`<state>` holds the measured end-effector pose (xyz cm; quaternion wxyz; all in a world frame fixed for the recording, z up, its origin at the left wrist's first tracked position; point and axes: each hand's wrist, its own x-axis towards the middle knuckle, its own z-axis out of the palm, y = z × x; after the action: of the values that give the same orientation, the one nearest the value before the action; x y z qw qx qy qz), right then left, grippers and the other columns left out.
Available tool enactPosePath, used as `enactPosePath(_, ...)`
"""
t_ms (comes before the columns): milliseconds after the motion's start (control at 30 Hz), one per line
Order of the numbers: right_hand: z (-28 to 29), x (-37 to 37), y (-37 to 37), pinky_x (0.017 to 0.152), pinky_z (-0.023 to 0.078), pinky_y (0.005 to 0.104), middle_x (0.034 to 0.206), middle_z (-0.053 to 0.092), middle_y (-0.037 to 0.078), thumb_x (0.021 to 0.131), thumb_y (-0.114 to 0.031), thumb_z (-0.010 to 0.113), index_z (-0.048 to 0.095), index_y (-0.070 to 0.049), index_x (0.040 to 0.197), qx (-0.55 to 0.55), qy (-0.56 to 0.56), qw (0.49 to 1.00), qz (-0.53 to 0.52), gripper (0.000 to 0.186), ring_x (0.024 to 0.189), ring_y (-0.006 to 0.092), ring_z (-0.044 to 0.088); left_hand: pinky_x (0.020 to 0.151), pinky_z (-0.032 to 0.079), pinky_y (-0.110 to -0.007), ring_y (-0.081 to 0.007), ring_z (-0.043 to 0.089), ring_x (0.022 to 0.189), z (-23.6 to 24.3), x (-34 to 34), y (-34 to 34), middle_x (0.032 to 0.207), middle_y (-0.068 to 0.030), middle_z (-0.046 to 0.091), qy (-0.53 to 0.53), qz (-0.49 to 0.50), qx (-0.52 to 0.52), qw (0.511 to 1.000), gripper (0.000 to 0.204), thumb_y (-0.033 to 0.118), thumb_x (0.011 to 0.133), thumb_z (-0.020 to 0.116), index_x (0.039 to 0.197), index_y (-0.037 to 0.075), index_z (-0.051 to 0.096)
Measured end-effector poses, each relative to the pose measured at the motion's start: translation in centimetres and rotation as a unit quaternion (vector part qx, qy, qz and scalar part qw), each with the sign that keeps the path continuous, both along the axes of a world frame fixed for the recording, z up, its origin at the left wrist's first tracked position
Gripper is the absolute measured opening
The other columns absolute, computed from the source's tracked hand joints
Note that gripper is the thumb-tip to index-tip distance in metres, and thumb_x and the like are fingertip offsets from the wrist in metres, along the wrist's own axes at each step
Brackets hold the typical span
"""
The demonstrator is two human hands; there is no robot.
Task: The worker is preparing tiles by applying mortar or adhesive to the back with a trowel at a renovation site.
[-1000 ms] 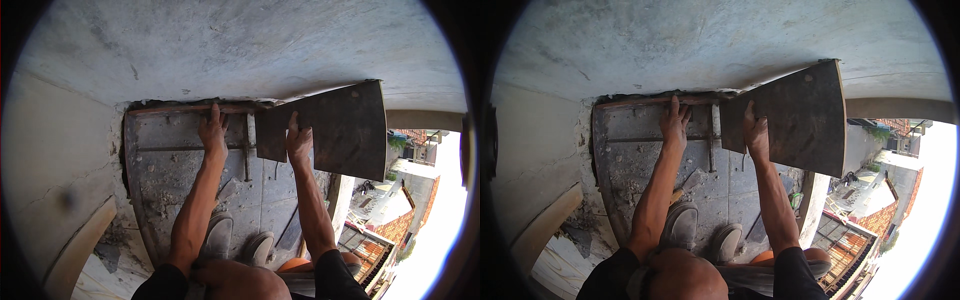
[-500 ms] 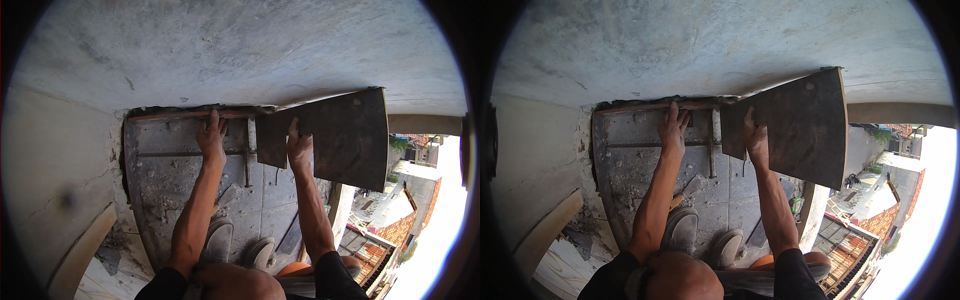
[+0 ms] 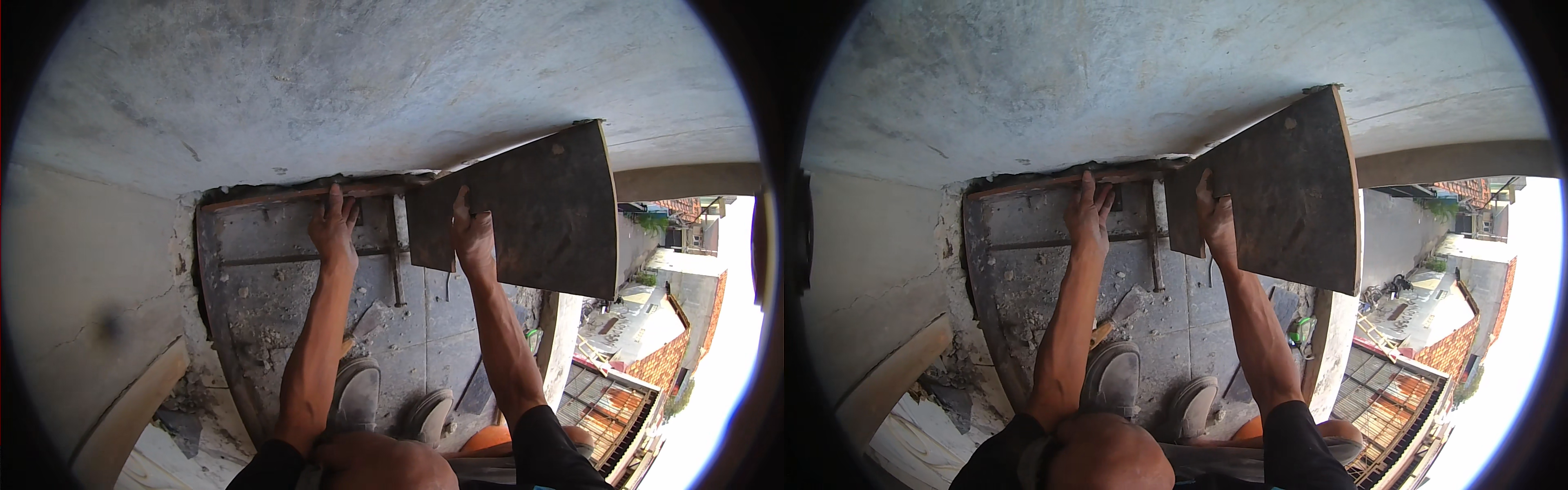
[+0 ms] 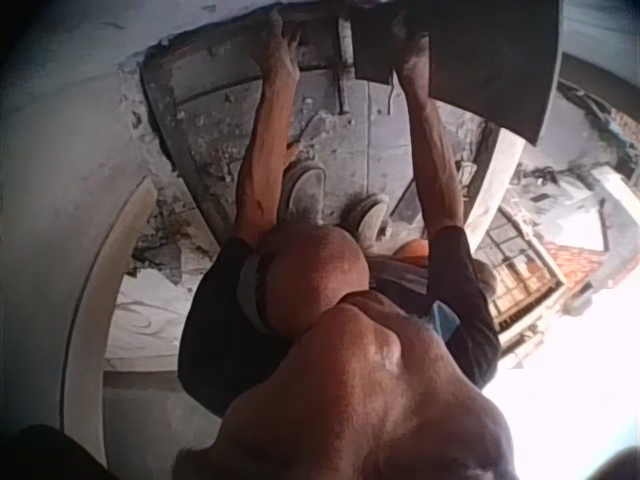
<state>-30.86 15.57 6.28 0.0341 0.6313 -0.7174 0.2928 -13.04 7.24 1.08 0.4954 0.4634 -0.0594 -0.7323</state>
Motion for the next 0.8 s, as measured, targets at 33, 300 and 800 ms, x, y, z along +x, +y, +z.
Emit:
enactPosePath(33,-0.1,-0.2,-0.1,0.065,0.046,0.0386,0.086,0.054,0.022,0.069,0.009,0.052,0.051,0.004,0.109,-0.041,0.076,0.996,0.017,0.039,0.073,0.0366,0.055,0.085,0.047,-0.034,-0.0245,0.053,0.100,0.0,0.0,0.0,0.114,-0.0121,0.049,-0.002,0.000,-0.002,1.000,0.053,0.025,0.082,0.064,0.119,-0.004,0.041)
enactPosePath(300,0.4,0.6,-0.6,0.066,0.046,0.0363,0.084,0.053,0.023,0.078,0.005,0.048,0.050,0.007,0.107,-0.117,-0.023,0.992,0.040,0.029,0.074,0.0307,0.054,0.090,0.046,-0.034,-0.0249,0.052,0.105,0.0,0.0,0.2,0.123,-0.0114,0.046,-0.006,-0.018,-0.009,1.000,0.058,0.030,0.081,0.064,0.124,-0.001,0.039)
enactPosePath(800,0.3,0.7,0.1,0.078,0.037,0.0275,0.090,0.051,0.011,0.096,-0.038,0.023,0.047,0.009,0.115,0.039,-0.239,0.969,-0.047,0.056,0.082,0.0206,0.050,0.088,0.047,-0.034,-0.0257,0.053,0.101,0.1,-0.4,0.0,0.120,-0.0127,0.046,-0.001,-0.022,-0.009,1.000,0.054,0.028,0.081,0.064,0.119,-0.002,0.042)
